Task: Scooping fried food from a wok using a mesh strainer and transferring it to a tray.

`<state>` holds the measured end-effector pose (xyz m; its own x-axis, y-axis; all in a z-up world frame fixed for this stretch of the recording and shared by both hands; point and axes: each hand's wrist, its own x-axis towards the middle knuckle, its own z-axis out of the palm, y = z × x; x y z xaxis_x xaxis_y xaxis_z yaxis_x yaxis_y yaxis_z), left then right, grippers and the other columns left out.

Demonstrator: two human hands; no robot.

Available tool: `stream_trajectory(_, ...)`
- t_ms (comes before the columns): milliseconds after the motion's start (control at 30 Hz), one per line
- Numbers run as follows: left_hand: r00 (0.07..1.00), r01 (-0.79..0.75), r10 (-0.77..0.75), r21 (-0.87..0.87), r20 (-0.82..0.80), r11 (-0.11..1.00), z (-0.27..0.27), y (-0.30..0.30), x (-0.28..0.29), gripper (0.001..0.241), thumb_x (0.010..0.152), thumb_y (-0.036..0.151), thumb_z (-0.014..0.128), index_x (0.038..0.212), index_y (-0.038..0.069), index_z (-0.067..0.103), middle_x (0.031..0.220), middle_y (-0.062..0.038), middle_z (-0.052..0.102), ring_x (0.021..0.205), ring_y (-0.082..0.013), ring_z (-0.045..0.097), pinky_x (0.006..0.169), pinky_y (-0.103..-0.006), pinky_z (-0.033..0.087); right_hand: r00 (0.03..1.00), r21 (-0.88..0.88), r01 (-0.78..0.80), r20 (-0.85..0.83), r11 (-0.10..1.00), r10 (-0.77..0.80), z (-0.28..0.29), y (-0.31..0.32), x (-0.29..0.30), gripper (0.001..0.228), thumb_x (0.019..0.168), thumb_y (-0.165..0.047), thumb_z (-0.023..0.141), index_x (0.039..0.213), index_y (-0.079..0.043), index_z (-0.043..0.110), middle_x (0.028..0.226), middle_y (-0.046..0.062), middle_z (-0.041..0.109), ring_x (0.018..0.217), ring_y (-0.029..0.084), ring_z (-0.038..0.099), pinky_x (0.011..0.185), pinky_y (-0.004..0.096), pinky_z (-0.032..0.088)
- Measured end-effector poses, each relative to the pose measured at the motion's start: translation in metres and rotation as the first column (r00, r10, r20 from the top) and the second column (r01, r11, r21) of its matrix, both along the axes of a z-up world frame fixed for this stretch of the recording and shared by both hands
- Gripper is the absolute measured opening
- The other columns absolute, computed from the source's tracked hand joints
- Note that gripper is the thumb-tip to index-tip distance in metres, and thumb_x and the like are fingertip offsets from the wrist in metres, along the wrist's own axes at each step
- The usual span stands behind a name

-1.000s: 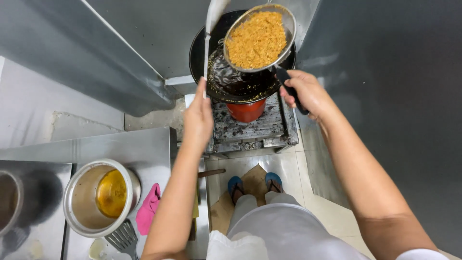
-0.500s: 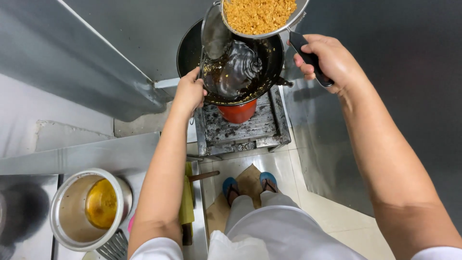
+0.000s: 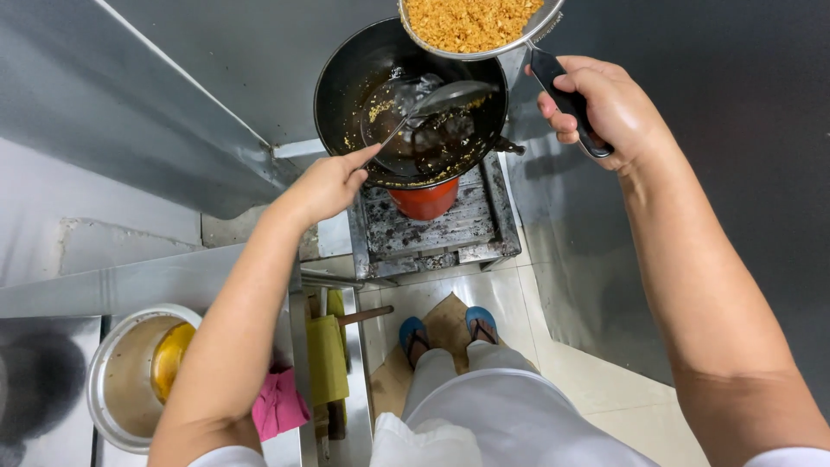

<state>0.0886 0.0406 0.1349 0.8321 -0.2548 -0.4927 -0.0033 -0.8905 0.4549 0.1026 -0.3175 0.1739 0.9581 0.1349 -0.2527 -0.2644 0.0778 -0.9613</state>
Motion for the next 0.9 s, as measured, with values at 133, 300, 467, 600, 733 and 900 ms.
stream_trajectory(133,0.993,0.112,-0.118,0.14,0.032,0.984,0.0,0.027,-0.002,0.059,0.111,0.024,0.04,0.168,0.04,0.038,0.059,-0.008,0.041,0.057,-0.0248,0.037,0.067,-0.0378,0.041,1.0,0.012,-0.005,-0.005,1.0,0.005,-0.002,0.004,-0.004,0.038,0.1,-0.008,0.039,0.126,-0.001,0.066,0.076,0.007,0.056,0.05,0.005,0.04,0.043,0.019,0.029)
stream_trajectory(300,0.968,0.231,-0.252,0.363,0.012,0.903,0.022,0.047,-0.01,0.055,0.112,0.03,0.038,0.164,0.047,0.04,0.135,-0.018,0.064,0.119,-0.0344,0.066,0.105,-0.0503,0.051,1.0,0.038,0.002,-0.008,0.999,-0.001,-0.009,0.009,-0.005,0.034,0.1,-0.008,0.041,0.124,-0.001,0.065,0.076,0.008,0.057,0.049,0.006,0.04,0.042,0.02,0.029)
stream_trajectory(467,0.98,0.184,-0.201,0.432,-0.007,0.883,0.086,0.046,-0.03,0.061,0.108,0.015,0.04,0.162,0.044,0.043,0.147,-0.016,0.058,0.108,-0.024,0.072,0.09,-0.0456,0.063,1.0,0.037,0.001,-0.026,0.999,0.0,-0.008,0.015,-0.011,0.035,0.101,-0.008,0.041,0.125,-0.002,0.066,0.078,0.007,0.057,0.049,0.005,0.041,0.042,0.018,0.031)
stream_trajectory(600,0.992,0.118,-0.085,0.431,-0.095,0.894,0.131,0.053,-0.034,0.067,0.106,0.018,0.042,0.168,0.045,0.036,0.139,0.001,0.073,0.116,-0.0286,0.073,0.107,-0.0395,0.051,1.0,0.044,0.001,-0.028,0.999,0.0,-0.018,0.014,-0.009,0.037,0.099,-0.007,0.041,0.124,-0.002,0.067,0.077,0.008,0.056,0.049,0.006,0.039,0.042,0.018,0.029)
stream_trajectory(733,0.982,0.17,-0.116,0.414,-0.152,0.894,0.141,0.05,-0.032,0.069,0.104,0.019,0.042,0.166,0.05,0.038,0.14,0.006,0.073,0.096,-0.0265,0.071,0.095,-0.0323,0.051,1.0,0.051,0.0,-0.026,0.999,0.002,-0.017,0.017,-0.011,0.035,0.1,-0.007,0.041,0.125,-0.001,0.065,0.078,0.008,0.054,0.05,0.006,0.039,0.041,0.016,0.029)
stream_trajectory(900,0.967,0.226,-0.167,0.346,-0.191,0.911,0.125,0.032,-0.024,0.071,0.1,0.01,0.04,0.164,0.041,0.041,0.156,0.0,0.058,0.135,-0.0286,0.063,0.115,-0.0378,0.046,1.0,0.037,0.01,-0.014,0.999,-0.01,-0.015,0.019,-0.014,0.039,0.099,-0.008,0.041,0.129,-0.001,0.065,0.077,0.007,0.053,0.052,0.007,0.037,0.044,0.018,0.03)
